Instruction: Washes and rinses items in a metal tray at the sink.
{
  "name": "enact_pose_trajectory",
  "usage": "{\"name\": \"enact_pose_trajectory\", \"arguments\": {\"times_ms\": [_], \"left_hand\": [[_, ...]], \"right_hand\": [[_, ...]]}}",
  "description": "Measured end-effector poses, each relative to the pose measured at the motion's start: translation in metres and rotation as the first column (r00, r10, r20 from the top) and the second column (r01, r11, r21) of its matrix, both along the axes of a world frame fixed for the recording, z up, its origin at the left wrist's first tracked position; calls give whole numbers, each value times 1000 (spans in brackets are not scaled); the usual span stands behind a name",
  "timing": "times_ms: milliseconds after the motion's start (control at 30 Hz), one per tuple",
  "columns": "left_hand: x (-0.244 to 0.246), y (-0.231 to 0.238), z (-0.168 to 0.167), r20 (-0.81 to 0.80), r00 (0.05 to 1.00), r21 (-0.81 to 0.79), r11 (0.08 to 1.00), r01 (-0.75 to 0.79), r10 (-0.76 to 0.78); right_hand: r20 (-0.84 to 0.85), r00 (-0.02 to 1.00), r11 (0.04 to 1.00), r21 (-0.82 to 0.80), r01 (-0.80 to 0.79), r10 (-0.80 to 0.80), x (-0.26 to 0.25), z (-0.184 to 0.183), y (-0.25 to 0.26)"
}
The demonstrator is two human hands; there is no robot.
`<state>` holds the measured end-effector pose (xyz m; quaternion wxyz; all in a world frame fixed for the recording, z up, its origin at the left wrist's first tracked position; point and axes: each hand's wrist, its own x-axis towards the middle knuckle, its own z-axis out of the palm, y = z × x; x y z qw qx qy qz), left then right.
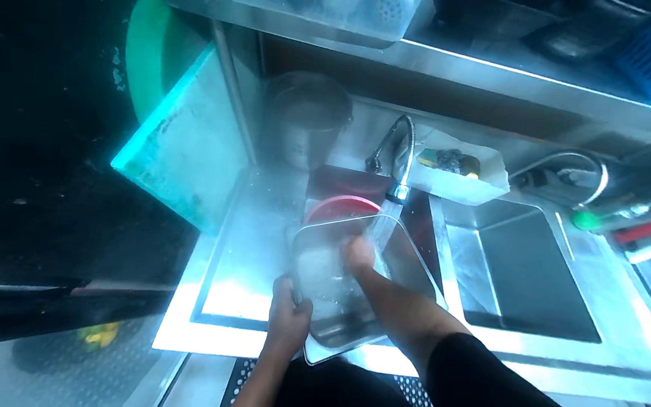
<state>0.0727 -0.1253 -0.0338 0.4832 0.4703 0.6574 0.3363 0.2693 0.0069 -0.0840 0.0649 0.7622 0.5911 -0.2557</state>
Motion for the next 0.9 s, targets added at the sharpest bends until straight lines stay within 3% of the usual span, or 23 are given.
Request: {"name": "enact_pose_trajectory", "arguments": {"times_ms": [33, 100, 133, 167, 200, 233, 267, 300, 367, 433, 600, 667, 733, 833, 900], "left_hand": [[-1, -1, -1, 1, 1000, 5, 1000, -4, 4], [0, -1, -1, 6, 1000, 23, 1000, -7, 6], [1, -1, -1, 11, 1000, 26, 1000, -9, 8], [1, -2, -2, 12, 1000, 23, 1000, -10, 9], [1, -2, -1, 15, 1000, 22, 1000, -10, 10], [0, -1, 0, 13, 1000, 23, 1000, -11, 11], [0, -1, 1, 10, 1000, 24, 1000, -12, 12], [-1, -2, 0, 4, 1000, 22, 1000, -8, 8], [0, -3, -1, -11, 1000, 20, 1000, 0, 0], [0, 0, -1, -9, 1000, 14, 1000, -5, 5], [1, -1, -1, 26, 999, 7, 1000, -26, 26], [3, -2, -1, 23, 999, 34, 999, -30, 30], [3, -3, -2, 16, 999, 58, 998, -35, 34], [4, -5, -1, 16, 999, 44, 998, -45, 44], [5, -5, -1, 31, 998, 42, 998, -52, 50]], "right_hand": [[-15, 1000, 1000, 15, -15, 15, -6, -2, -1], [-139, 969, 978, 57, -199, 205, -10, -2, -6], [-244, 950, 981, 64, -185, 195, -8, 0, -5], [-349, 936, 998, 64, -22, 43, -5, -2, -3], [-417, 887, 970, 46, 238, -198, -4, -4, 1], [-416, 814, 894, 8, 449, -405, -4, -4, 8], [-388, 776, 845, -13, 534, -497, -6, -2, 12], [-357, 815, 876, -25, 481, -457, -8, 1, 10], [-360, 926, 992, 2, 124, -115, -15, 1, 2], [-455, 878, 989, 82, -124, 148, -32, -1, 3], [-651, 748, 978, -39, -205, 130, -70, -22, -13], [-690, 709, 924, -162, -347, 145, -63, -26, -23], [-676, 719, 794, -344, -501, 160, -56, 4, -41], [-551, 739, 570, -487, -662, 388, -41, 37, -69], [-439, 726, 481, -549, -684, 530, -27, 47, -71]]}}
